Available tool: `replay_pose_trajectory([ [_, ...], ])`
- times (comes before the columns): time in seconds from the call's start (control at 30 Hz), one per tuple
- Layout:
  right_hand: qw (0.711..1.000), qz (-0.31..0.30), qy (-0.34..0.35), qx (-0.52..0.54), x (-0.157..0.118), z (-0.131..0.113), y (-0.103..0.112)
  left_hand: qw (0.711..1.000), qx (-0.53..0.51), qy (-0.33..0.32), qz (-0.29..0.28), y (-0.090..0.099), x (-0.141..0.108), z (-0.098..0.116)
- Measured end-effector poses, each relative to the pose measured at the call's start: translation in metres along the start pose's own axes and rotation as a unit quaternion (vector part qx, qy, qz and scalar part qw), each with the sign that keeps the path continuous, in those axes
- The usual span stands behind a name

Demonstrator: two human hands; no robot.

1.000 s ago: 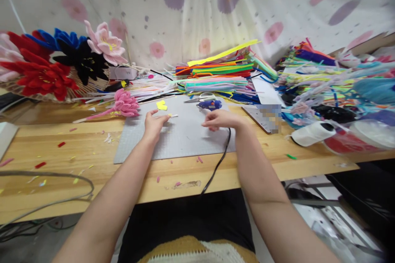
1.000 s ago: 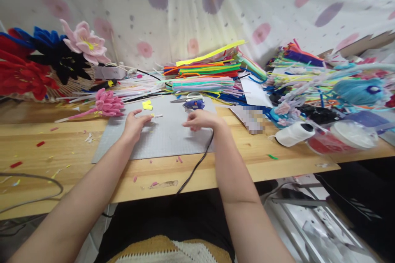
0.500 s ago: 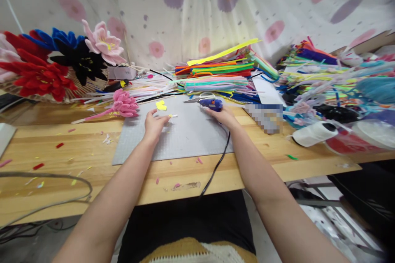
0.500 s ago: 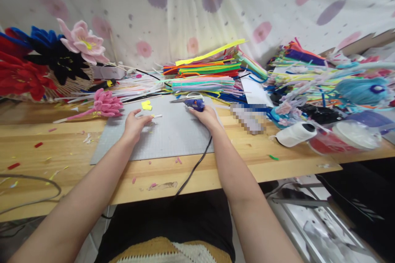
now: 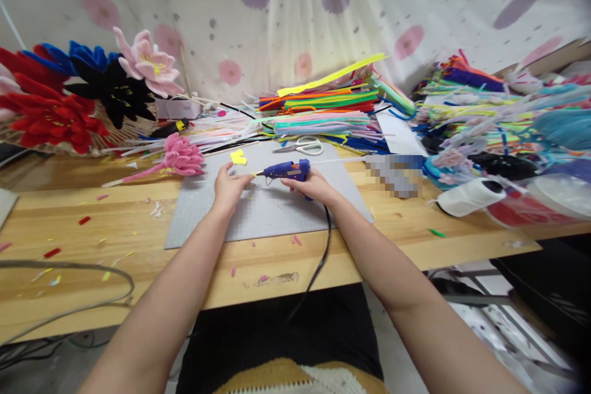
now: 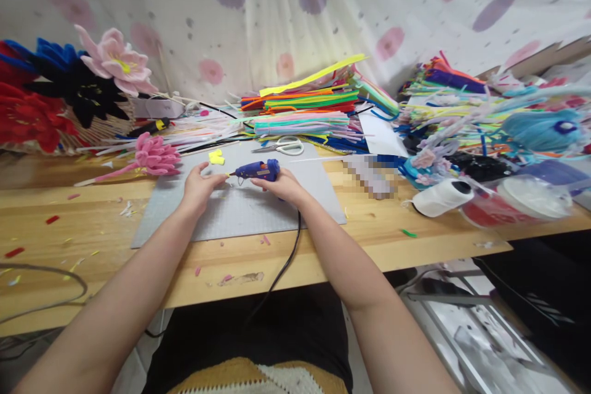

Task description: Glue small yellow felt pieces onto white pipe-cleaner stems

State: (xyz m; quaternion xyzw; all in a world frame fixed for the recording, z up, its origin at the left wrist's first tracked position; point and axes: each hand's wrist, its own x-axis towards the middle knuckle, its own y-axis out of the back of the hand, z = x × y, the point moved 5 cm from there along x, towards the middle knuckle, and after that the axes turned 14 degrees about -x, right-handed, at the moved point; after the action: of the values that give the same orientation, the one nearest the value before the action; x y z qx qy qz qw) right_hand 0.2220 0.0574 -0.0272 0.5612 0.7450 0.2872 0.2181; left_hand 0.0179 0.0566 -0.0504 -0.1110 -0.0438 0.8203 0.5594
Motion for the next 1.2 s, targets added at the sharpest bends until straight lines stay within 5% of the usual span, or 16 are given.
replay_pose_trajectory([
  [1.2,0.999,0.009,0.002,-0.035,-0.0002,-0.0028,-0.0028,1.0,0.006,-0.005,-0.009,-0.0007,0.0022,-0.0008],
])
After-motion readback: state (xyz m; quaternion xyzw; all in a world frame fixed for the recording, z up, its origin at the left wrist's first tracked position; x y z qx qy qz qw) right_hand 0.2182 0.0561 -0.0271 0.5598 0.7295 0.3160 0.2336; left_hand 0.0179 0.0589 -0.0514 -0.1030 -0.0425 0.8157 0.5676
